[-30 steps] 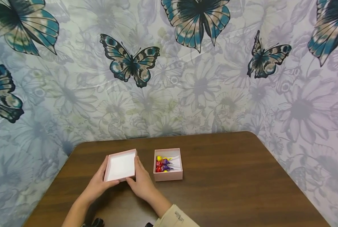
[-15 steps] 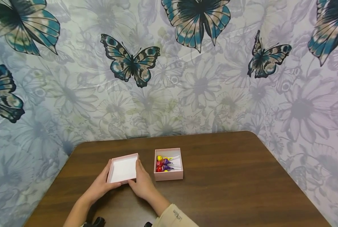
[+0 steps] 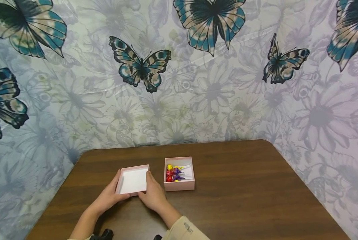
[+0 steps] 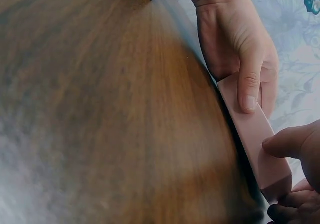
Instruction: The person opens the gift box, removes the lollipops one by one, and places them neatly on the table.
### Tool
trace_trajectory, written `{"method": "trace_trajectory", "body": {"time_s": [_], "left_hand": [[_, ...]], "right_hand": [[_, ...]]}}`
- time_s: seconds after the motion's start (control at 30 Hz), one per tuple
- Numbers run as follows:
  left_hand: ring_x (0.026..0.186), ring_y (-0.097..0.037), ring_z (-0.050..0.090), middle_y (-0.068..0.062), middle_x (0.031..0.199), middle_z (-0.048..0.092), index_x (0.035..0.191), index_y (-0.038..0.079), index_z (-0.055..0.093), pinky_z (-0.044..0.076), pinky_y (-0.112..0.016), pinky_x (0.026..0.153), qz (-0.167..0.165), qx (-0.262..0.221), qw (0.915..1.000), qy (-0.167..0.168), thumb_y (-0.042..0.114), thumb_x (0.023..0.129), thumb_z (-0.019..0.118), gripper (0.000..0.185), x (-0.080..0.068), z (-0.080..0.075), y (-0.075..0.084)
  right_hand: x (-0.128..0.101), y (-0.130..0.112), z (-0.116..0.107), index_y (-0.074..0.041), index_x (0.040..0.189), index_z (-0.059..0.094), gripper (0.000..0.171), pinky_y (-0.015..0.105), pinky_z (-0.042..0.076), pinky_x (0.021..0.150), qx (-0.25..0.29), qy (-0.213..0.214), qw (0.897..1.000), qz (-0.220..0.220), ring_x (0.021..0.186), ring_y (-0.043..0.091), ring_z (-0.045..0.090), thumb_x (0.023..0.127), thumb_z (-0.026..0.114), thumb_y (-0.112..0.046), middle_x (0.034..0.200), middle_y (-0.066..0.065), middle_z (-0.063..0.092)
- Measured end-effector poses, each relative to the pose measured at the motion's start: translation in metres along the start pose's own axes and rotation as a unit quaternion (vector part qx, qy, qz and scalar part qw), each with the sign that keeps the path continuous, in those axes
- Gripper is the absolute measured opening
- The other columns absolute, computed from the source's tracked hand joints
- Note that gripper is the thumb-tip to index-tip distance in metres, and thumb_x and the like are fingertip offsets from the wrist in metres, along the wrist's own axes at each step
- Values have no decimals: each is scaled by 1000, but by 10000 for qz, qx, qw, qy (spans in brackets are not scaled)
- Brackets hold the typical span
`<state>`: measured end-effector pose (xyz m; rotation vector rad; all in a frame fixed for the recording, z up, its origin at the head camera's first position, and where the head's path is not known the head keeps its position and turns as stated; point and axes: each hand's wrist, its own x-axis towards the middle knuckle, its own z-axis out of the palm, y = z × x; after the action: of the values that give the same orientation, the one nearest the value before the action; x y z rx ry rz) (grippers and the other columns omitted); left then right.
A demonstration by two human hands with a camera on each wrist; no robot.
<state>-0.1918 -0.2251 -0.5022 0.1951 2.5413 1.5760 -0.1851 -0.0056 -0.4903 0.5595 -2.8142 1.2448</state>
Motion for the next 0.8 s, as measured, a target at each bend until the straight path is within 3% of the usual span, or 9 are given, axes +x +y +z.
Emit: {"method": "trace_trajectory", "body": {"time_s": [0.23, 0.5, 0.8], "left_hand": [[152, -44, 15, -21, 168, -5, 161, 7, -3, 25, -58, 119, 6, 124, 9999, -71, 15, 79, 84, 119, 2, 0, 0], [149, -43, 23, -21, 168, -3, 161, 8, -3, 30, -56, 116, -38, 103, 9999, -43, 16, 79, 84, 119, 1, -1, 0], [151, -45, 17, -21, 168, -5, 161, 6, -4, 25, -59, 118, -112, -2, 9999, -43, 19, 78, 85, 122, 1, 0, 2]], "right_hand": [[-1, 2, 1, 7, 149, 37, 80, 49, 42, 114, -254, 108, 9996, -61, 140, 37, 47, 85, 76, -20, 154, 26, 42], [-1, 5, 2, 7, 149, 37, 81, 50, 42, 114, -266, 89, 9996, -92, 140, 38, 47, 85, 76, -20, 154, 25, 41], [-1, 6, 3, 7, 149, 37, 81, 50, 42, 113, -169, 159, 9997, -103, 140, 38, 47, 85, 77, -22, 154, 26, 41]]}}
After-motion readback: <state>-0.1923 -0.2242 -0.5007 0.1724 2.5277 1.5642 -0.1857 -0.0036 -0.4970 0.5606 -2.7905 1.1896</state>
